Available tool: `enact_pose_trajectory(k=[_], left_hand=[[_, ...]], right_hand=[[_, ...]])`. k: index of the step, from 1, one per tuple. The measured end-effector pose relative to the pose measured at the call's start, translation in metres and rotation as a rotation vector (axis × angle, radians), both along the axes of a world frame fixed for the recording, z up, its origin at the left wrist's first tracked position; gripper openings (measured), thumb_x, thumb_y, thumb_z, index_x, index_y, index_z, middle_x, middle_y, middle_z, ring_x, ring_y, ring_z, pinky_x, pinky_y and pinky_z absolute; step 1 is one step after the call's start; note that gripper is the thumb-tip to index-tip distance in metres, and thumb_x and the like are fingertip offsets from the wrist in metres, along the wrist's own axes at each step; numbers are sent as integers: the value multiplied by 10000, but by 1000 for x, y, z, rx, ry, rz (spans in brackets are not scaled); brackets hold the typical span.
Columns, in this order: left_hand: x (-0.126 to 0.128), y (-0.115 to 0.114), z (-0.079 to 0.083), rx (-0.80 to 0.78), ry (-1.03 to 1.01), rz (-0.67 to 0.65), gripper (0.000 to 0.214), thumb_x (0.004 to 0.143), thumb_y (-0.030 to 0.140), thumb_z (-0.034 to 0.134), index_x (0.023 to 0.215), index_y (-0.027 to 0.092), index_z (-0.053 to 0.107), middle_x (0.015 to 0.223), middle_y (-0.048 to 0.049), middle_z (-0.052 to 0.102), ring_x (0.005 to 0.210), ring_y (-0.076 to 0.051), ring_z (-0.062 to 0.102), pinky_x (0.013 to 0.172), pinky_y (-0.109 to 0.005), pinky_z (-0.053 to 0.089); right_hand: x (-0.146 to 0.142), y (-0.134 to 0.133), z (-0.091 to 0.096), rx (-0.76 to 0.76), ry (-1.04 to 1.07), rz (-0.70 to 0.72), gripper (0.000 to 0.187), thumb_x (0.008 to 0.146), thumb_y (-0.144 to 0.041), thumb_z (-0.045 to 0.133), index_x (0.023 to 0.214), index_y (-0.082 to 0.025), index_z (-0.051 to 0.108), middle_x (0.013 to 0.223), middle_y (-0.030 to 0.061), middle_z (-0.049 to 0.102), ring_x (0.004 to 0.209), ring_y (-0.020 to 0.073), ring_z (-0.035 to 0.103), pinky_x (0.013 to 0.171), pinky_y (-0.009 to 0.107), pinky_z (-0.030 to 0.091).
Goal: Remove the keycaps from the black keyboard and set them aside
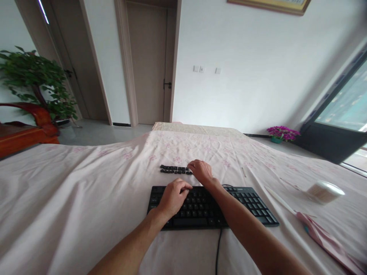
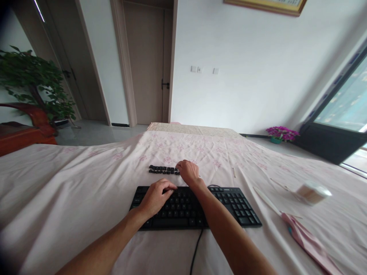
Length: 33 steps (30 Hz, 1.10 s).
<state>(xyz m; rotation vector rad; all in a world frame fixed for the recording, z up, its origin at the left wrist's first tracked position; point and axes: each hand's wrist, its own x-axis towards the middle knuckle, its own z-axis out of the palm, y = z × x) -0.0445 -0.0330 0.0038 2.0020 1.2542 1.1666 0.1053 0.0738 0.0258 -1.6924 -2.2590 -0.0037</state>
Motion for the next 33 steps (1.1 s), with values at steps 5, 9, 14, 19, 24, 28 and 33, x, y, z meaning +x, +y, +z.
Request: enact_pose_trajectory(k=[5,9,14,19,24,28,33], left_hand=[[0,1,1,5,-1,0,227,767,67,530,845,201,695,872,-22,661,827,-152,620,787,-267,477],[1,1,1,7,-8,-2,218,764,71,541,849,201,693,878,-22,663,829,-152,617,786,-266,473],[1,0,0,11,1,-1,217,762,73,546,852,205,692,891,-23,663,841,-155,613,792,-272,468],[1,0,1,13,-1,-4,215,764,71,541,842,205,689,894,-22,661,854,-156,613,810,-274,466],[0,0,1,5,-1,-4,230,761,69,536,850,212,693,883,-17,662,843,-155,617,802,-270,471],[1,0,0,5,-1,0,240,757,65,530,847,213,697,884,-20,660,845,-155,617,800,-265,473],[1,0,0,1,2,0,239,757,69,526,847,209,698,879,-22,658,841,-156,614,800,-268,474]], right_hand=[[6,-10,8,63,118,-23,404,931,-459,375,856,-218,690,905,48,699,841,183,627,652,238,376],[14,-19,13,58,414,56,520,964,-468,251,825,-196,672,832,38,702,738,150,633,647,227,405],[16,-24,18,33,366,97,423,967,-401,291,877,-205,656,788,14,688,693,136,620,624,220,396],[8,-15,13,48,54,123,296,928,-238,389,1086,-273,637,1021,28,637,838,154,614,653,231,376],[1,-3,4,-3,-111,118,362,898,-155,394,1109,-301,649,1113,44,564,885,167,601,687,247,379],[0,-3,2,-37,-174,121,402,869,-110,420,1116,-324,654,1135,41,539,927,172,580,725,251,380],[2,-7,0,-39,-153,128,416,870,-107,424,1144,-331,642,1152,32,539,990,171,551,784,253,373]])
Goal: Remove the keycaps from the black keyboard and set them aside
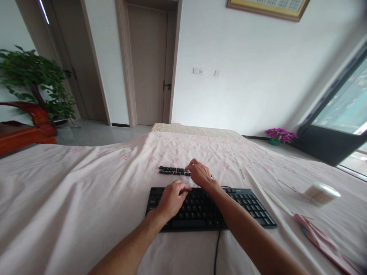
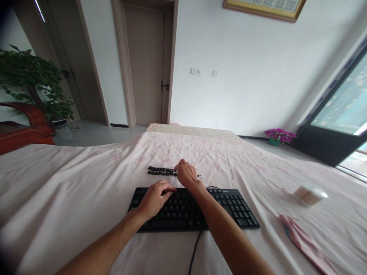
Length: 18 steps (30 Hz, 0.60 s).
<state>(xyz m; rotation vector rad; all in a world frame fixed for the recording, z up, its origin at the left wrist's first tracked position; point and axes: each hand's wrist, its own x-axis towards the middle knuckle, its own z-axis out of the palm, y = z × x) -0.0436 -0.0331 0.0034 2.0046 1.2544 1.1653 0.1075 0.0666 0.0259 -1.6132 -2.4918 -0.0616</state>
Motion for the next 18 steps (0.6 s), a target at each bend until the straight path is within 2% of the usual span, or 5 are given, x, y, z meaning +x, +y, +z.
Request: enact_pose_trajectory(k=[7,11,16,18], left_hand=[[0,0,0,13,6,6,247,755,60,523,842,211,700,875,-21,658,839,-158,615,797,-273,475],[0,0,1,6,10,4,248,754,54,527,843,208,699,875,-21,658,835,-156,616,793,-272,475],[0,-1,3,7,7,2,234,759,57,532,838,204,696,873,-22,661,839,-159,616,797,-277,473],[0,-1,3,9,9,0,223,761,63,536,839,200,693,877,-24,661,837,-158,614,799,-279,471]], right_hand=[[1,-5,0,-2,90,6,402,853,-100,436,1079,-326,681,1094,25,593,992,177,558,786,258,391],[0,-5,1,16,143,-33,355,893,-142,424,1077,-309,677,1098,26,599,1014,171,555,764,240,403],[2,-10,9,123,290,-24,333,973,-266,334,1204,-248,574,1089,51,599,957,149,581,785,221,401],[3,-16,18,177,283,7,352,990,-304,287,1179,-233,575,1033,55,615,951,156,575,809,231,388]])
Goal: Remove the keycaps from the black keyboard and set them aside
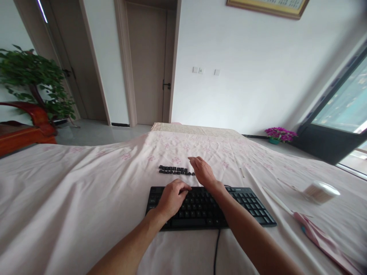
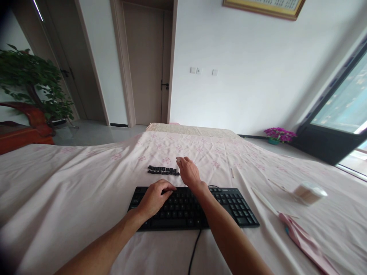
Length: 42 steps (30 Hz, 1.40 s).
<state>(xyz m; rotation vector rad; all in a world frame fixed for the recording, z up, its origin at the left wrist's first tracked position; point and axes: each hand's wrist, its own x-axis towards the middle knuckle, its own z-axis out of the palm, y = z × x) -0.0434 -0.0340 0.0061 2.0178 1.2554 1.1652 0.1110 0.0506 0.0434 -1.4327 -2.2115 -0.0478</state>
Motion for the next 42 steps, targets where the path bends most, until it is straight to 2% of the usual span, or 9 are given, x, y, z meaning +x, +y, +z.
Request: enact_pose_trajectory(k=[4,7,12,17,23,29,36,42], left_hand=[[-1,0,-1,-3,10,5,211,764,80,544,857,200,690,891,-29,659,842,-161,609,806,-287,468],[-1,1,-2,-10,10,6,212,771,89,539,869,207,686,892,-25,659,846,-160,608,809,-289,470],[-1,0,-2,-1,6,9,218,776,86,531,867,208,687,895,-24,662,857,-161,612,825,-293,472],[0,0,0,-1,12,3,217,769,79,541,856,204,696,900,-30,666,865,-165,614,825,-292,476],[0,0,-1,-6,1,-2,229,769,71,537,869,208,691,901,-20,661,854,-155,615,817,-280,477],[0,-1,-1,-12,15,20,232,765,73,539,884,210,685,892,-18,656,818,-150,617,805,-281,477],[0,-1,-2,-14,20,32,225,778,89,532,897,212,677,892,-18,654,815,-151,618,801,-280,481],[0,-1,-4,-17,-1,11,245,781,83,528,928,221,669,925,-15,664,870,-157,622,822,-278,478]], right_hand=[[5,-16,18,56,-119,40,350,985,-320,296,1027,-240,634,904,46,647,898,173,572,792,254,364],[10,-27,25,-7,-20,31,360,980,-353,295,1010,-260,642,829,15,662,787,155,597,684,233,370],[20,-33,18,-108,295,16,413,950,-459,312,1035,-237,650,749,2,681,686,152,617,652,233,399],[27,-32,7,-120,372,-17,443,941,-447,294,953,-232,681,711,0,680,662,148,604,646,237,411],[23,-31,2,-211,730,36,487,909,-517,324,952,-163,656,631,15,657,440,111,483,451,212,387],[18,-42,3,-175,712,85,394,877,-460,435,852,-159,688,589,24,676,592,144,583,644,246,461],[11,-50,1,-231,732,128,281,827,-390,536,835,-164,702,561,8,681,547,136,587,574,223,452],[5,-54,-4,-258,671,212,239,832,-329,534,763,-180,708,574,-4,686,613,149,650,662,234,489]])
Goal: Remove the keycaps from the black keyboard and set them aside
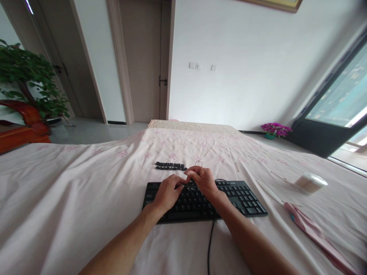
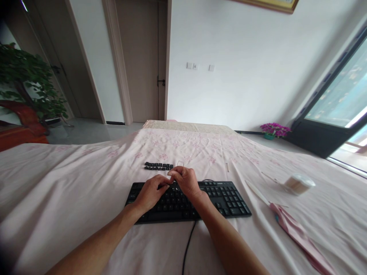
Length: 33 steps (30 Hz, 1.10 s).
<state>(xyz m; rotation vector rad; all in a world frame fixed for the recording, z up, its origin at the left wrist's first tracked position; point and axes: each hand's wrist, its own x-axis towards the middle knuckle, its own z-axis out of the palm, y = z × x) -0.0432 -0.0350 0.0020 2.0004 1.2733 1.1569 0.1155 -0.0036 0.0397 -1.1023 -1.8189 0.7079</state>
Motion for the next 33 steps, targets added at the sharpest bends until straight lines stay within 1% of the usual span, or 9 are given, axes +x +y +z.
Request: enact_pose_trajectory(k=[5,10,13,18,20,24,26,30,33], left_hand=[[0,0,0,22,15,-4,238,776,69,530,901,223,662,887,-4,656,851,-154,619,803,-271,471],[0,0,1,12,58,6,183,783,93,542,856,215,657,859,-7,649,849,-163,612,774,-264,459],[1,0,1,6,100,15,135,797,124,545,834,202,648,826,-8,637,821,-165,603,740,-260,447],[2,0,2,15,145,18,110,810,152,545,796,195,644,793,-4,618,791,-162,586,715,-256,425],[2,0,1,12,125,19,110,804,138,546,791,195,639,794,-2,623,794,-160,590,721,-255,425],[1,0,0,11,79,5,171,792,96,535,849,208,651,850,-3,644,842,-158,600,773,-254,430],[1,-1,1,16,84,1,193,787,82,527,846,213,656,859,-3,644,846,-156,598,781,-252,430],[1,-2,4,20,128,12,157,779,88,534,712,195,628,780,2,612,783,-151,584,742,-250,427],[1,-2,4,19,126,18,140,785,106,541,710,192,623,768,1,607,778,-153,583,733,-251,430]], right_hand=[[0,-3,-1,29,-38,56,201,829,-287,547,744,-193,703,584,-15,678,609,143,648,654,225,489],[0,-5,-2,58,-113,95,314,877,-274,485,636,-201,672,613,-12,676,631,128,633,690,218,475],[0,-5,-4,124,-155,144,320,896,-303,490,654,-206,676,629,-9,666,671,130,622,713,221,466],[-3,-3,-7,238,-205,237,289,887,-359,541,698,-206,695,586,3,630,643,134,589,652,224,448],[-3,0,-8,203,-156,245,301,886,-377,540,698,-198,692,578,3,629,621,131,589,649,228,452],[2,7,-10,27,11,267,359,903,-416,491,747,-168,698,535,3,632,568,128,597,639,234,474],[4,8,-13,-27,70,299,393,906,-435,474,751,-155,703,522,8,633,560,131,600,639,238,480],[4,4,-20,-40,52,363,396,899,-448,486,740,-152,695,565,23,654,585,142,617,660,252,482],[4,2,-19,24,-47,304,369,906,-430,480,742,-168,682,608,23,661,630,147,626,686,250,471]])
